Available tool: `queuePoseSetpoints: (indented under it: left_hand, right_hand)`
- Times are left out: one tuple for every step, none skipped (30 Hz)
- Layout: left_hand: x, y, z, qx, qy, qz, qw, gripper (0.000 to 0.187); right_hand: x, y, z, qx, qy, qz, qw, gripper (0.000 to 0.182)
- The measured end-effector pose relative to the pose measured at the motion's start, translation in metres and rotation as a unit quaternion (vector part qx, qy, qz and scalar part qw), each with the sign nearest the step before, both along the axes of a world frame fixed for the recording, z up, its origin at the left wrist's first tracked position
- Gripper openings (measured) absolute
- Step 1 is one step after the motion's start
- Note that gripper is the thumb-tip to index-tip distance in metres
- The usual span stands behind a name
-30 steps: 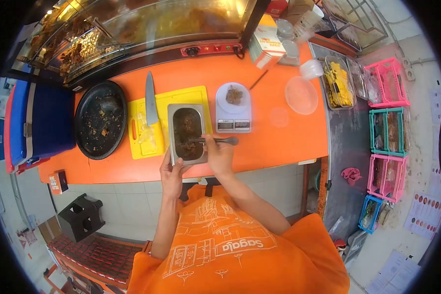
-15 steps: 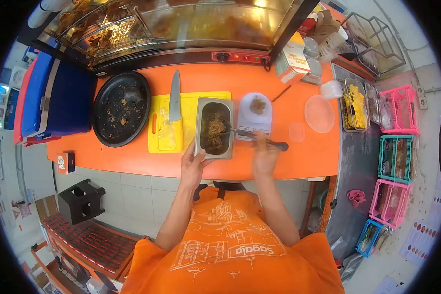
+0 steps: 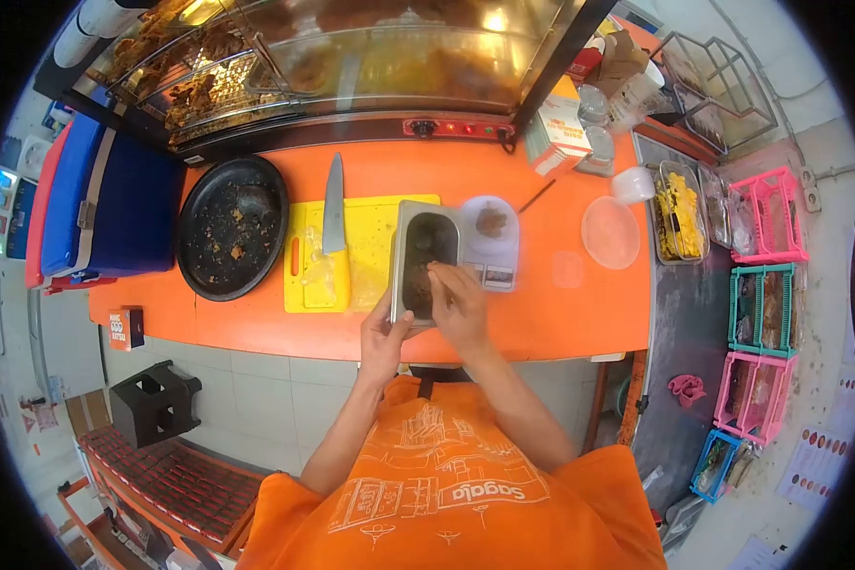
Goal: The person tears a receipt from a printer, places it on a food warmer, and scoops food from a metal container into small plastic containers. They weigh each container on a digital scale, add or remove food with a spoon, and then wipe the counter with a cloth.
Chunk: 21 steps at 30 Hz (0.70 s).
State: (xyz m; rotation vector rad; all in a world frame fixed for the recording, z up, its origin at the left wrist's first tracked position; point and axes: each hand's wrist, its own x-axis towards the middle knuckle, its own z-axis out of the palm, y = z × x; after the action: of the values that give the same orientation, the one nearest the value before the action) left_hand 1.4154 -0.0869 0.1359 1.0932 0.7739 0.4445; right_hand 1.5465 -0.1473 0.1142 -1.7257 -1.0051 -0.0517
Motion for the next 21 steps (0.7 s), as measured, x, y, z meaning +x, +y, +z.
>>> queuePoseSetpoints:
  left_hand:
    - [0.000, 0.000, -0.001, 0.002, -0.003, 0.003, 1.000, 0.050]
    - [-0.001, 0.001, -0.002, 0.000, 0.001, -0.004, 1.000, 0.050]
    - [-0.003, 0.001, -0.004, -0.002, 0.007, -0.011, 1.000, 0.050]
    - [-0.004, 0.001, -0.004, -0.002, 0.008, -0.010, 1.000, 0.050]
    - [-0.003, 0.001, -0.004, 0.008, 0.012, -0.012, 1.000, 0.050]
    - [-0.002, 0.001, -0.004, 0.019, 0.015, -0.015, 1.000, 0.050]
    - [-0.001, 0.002, -0.006, 0.019, 0.014, -0.016, 1.000, 0.050]
    - [0.001, 0.004, -0.007, -0.030, -0.015, 0.018, 0.999, 0.050]
    - [0.003, 0.006, -0.007, -0.079, -0.044, 0.051, 0.995, 0.050]
    - [0.004, 0.008, -0.006, -0.069, -0.021, 0.046, 0.996, 0.050]
    - [0.006, 0.010, -0.009, -0.070, -0.021, 0.045, 0.996, 0.050]
    - [0.008, 0.011, -0.014, -0.075, -0.040, 0.042, 0.995, 0.050]
    - [0.011, 0.012, -0.017, -0.080, -0.059, 0.039, 0.994, 0.051]
    - [0.013, 0.013, -0.017, -0.079, -0.061, 0.036, 0.994, 0.051]
    - [0.016, 0.013, -0.017, -0.091, -0.067, 0.042, 0.993, 0.050]
    - [0.018, 0.013, -0.018, -0.104, -0.073, 0.048, 0.991, 0.049]
    - [0.020, 0.013, -0.020, -0.104, -0.075, 0.046, 0.991, 0.049]
    - [0.022, 0.014, -0.023, -0.107, -0.072, 0.049, 0.990, 0.049]
    - [0.024, 0.014, -0.025, -0.112, -0.069, 0.052, 0.990, 0.049]
    - [0.025, 0.014, -0.025, -0.113, -0.073, 0.048, 0.990, 0.049]
    - [0.026, 0.013, -0.025, -0.080, -0.060, 0.049, 0.994, 0.049]
  right_hand:
    - [-0.004, 0.004, 0.000, 0.002, -0.003, 0.003, 1.000, 0.011]
    - [-0.010, 0.010, 0.012, -0.003, 0.147, -0.083, 0.986, 0.015]
    - [-0.015, 0.011, 0.018, -0.008, 0.294, -0.168, 0.941, 0.021]
    - [-0.011, 0.003, -0.007, 0.007, 0.309, -0.153, 0.939, 0.029]
    - [-0.007, -0.001, -0.011, 0.007, 0.311, -0.154, 0.938, 0.029]
    - [-0.002, -0.006, -0.013, 0.008, 0.384, -0.163, 0.909, 0.028]
    - [0.002, -0.009, -0.015, 0.009, 0.455, -0.170, 0.874, 0.027]
    - [0.007, -0.011, -0.013, 0.111, 0.521, -0.147, 0.834, 0.027]
    - [0.011, -0.014, -0.016, 0.111, 0.520, -0.146, 0.834, 0.027]
    - [0.015, -0.018, -0.021, 0.132, 0.514, -0.135, 0.837, 0.026]
    - [0.017, -0.019, -0.019, 0.153, 0.507, -0.125, 0.839, 0.025]
    - [0.018, -0.020, -0.017, 0.154, 0.506, -0.127, 0.839, 0.025]
    - [0.020, -0.021, -0.013, 0.172, 0.547, -0.137, 0.808, 0.023]
    - [0.022, -0.020, -0.008, 0.190, 0.586, -0.146, 0.774, 0.021]
    - [0.024, -0.022, -0.006, 0.192, 0.585, -0.147, 0.774, 0.021]
    - [0.027, -0.025, -0.003, 0.186, 0.598, -0.149, 0.765, 0.020]
    - [0.031, -0.028, -0.001, 0.180, 0.611, -0.150, 0.756, 0.019]
    - [0.035, -0.031, 0.001, 0.182, 0.608, -0.152, 0.757, 0.019]
    - [0.040, -0.034, 0.003, 0.214, 0.600, -0.145, 0.757, 0.017]
    - [0.047, -0.037, 0.005, 0.247, 0.589, -0.139, 0.757, 0.016]
    - [0.057, -0.042, 0.003, 0.249, 0.585, -0.142, 0.759, 0.016]
